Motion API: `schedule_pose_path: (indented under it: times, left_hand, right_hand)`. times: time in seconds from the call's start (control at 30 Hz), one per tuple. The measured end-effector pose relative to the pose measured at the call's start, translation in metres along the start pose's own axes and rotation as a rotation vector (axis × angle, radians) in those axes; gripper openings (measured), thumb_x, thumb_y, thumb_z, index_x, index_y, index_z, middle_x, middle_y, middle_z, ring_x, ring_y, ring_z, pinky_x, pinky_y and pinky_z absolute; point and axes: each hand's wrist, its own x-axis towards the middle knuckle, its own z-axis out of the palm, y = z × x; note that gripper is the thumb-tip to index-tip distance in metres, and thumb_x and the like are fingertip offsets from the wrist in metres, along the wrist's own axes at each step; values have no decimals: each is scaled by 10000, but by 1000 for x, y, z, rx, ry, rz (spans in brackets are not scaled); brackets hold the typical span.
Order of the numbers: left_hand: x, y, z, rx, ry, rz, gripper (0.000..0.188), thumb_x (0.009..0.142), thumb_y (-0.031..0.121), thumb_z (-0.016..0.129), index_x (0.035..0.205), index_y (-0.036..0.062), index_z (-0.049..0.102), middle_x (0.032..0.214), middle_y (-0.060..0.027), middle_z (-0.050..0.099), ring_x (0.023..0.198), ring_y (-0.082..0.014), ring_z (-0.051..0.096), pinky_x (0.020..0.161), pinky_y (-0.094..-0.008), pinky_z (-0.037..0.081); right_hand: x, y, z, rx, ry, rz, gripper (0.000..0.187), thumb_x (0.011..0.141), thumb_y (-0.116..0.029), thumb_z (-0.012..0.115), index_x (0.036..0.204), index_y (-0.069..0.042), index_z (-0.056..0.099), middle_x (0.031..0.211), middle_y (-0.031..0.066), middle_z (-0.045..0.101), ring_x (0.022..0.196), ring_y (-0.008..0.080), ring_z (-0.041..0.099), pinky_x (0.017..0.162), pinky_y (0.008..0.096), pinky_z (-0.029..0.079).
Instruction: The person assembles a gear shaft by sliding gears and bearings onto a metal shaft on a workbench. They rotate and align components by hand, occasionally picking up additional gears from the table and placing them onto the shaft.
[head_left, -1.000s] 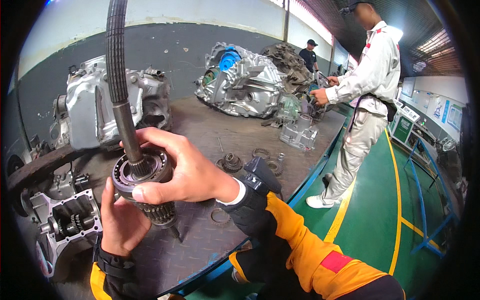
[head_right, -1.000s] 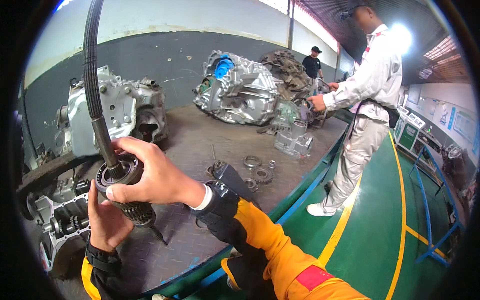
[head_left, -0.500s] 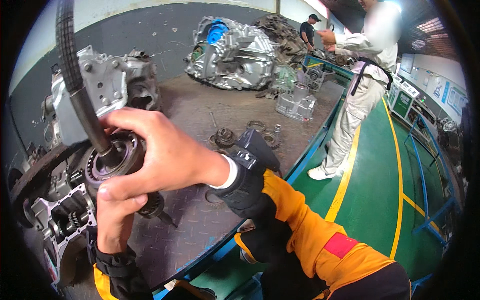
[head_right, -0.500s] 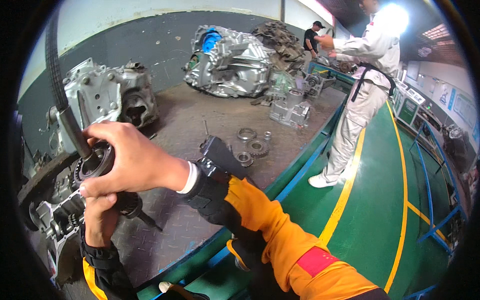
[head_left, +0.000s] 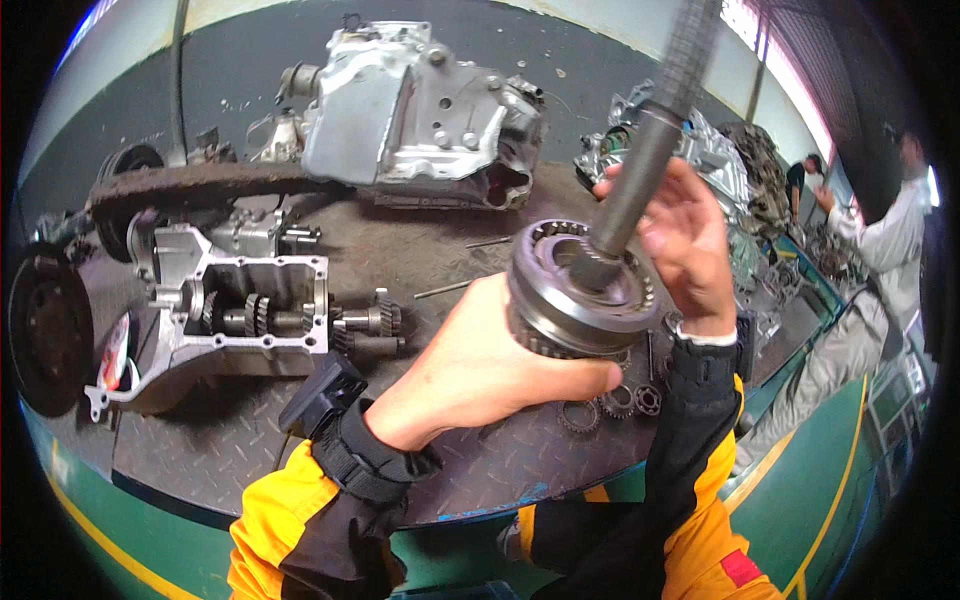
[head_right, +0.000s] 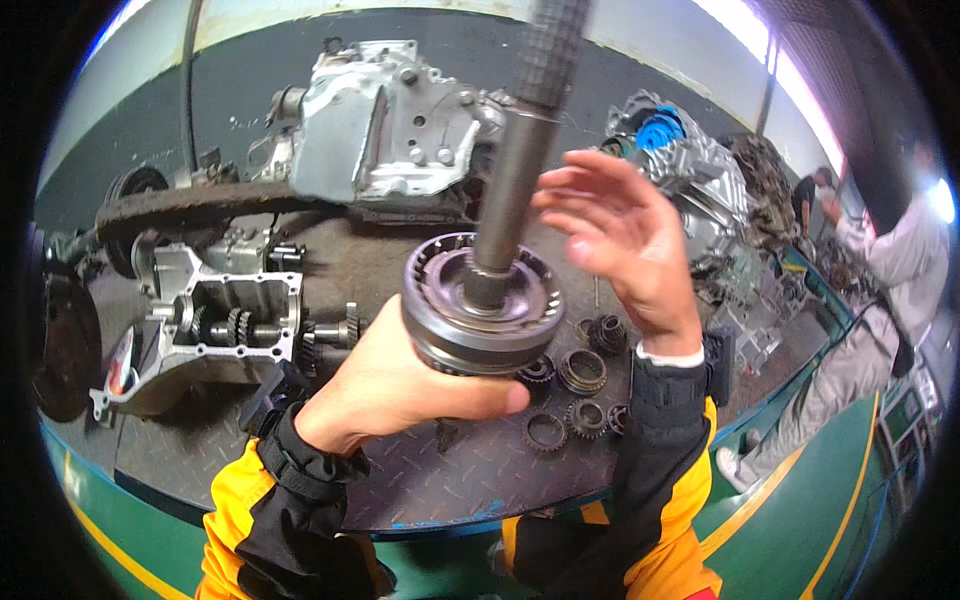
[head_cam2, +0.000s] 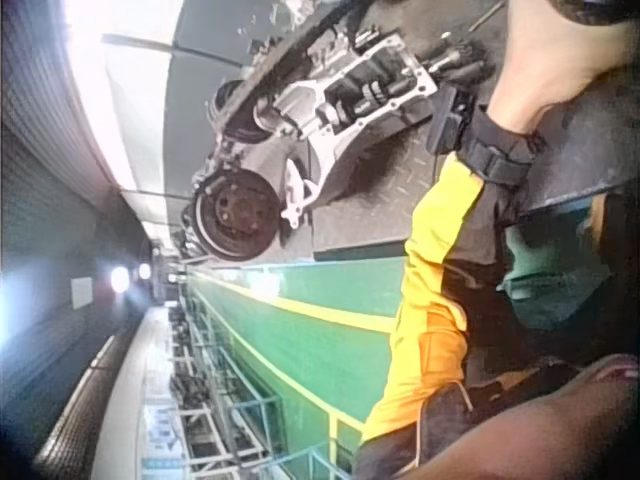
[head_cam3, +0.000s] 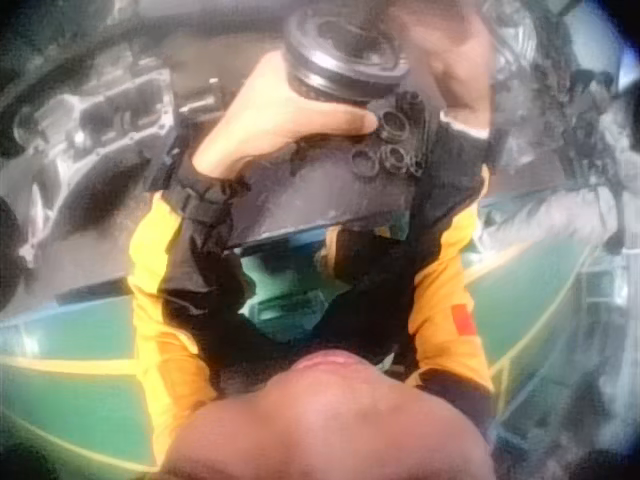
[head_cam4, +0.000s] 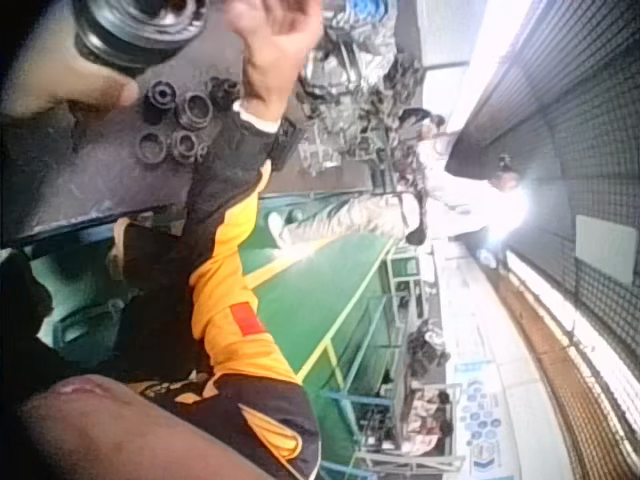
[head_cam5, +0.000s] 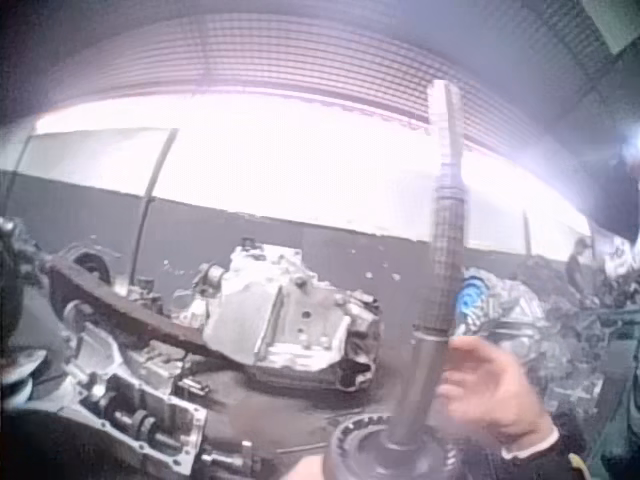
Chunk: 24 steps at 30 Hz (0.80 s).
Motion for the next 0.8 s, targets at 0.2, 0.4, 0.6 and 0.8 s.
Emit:
schedule_pose_path:
  times: [0.2,0.4,0.6,0.8]
  left_hand:
    - [-1,0,4,-21,-9,6,418,725,158,865,1062,-15,688,962,-52,739,895,-113,675,814,-305,547]
    - [5,-9,-3,-66,7,80,403,732,156,862,1065,-3,701,949,-39,737,876,-104,670,799,-300,546]
    - [10,-27,-13,-145,83,153,376,766,161,839,1091,12,722,949,-15,722,876,-82,640,794,-285,531]
    - [15,-38,-16,-178,176,177,436,751,188,858,1102,-22,707,1014,-86,763,941,-137,701,850,-330,562]
  right_hand:
    - [-20,-15,54,-67,65,15,1372,584,-755,902,1529,90,376,1353,254,635,1279,350,632,1107,410,504]
    - [1,3,14,-18,125,-116,962,701,-251,982,1481,29,494,1356,171,649,1274,298,628,1095,426,516]
    - [-12,9,40,-25,-46,-44,1061,758,-499,916,1512,66,428,1427,232,588,1294,311,614,1125,420,492]
    - [-9,9,74,-95,42,142,956,723,-295,900,1494,41,447,1242,169,683,1115,246,690,1007,363,533]
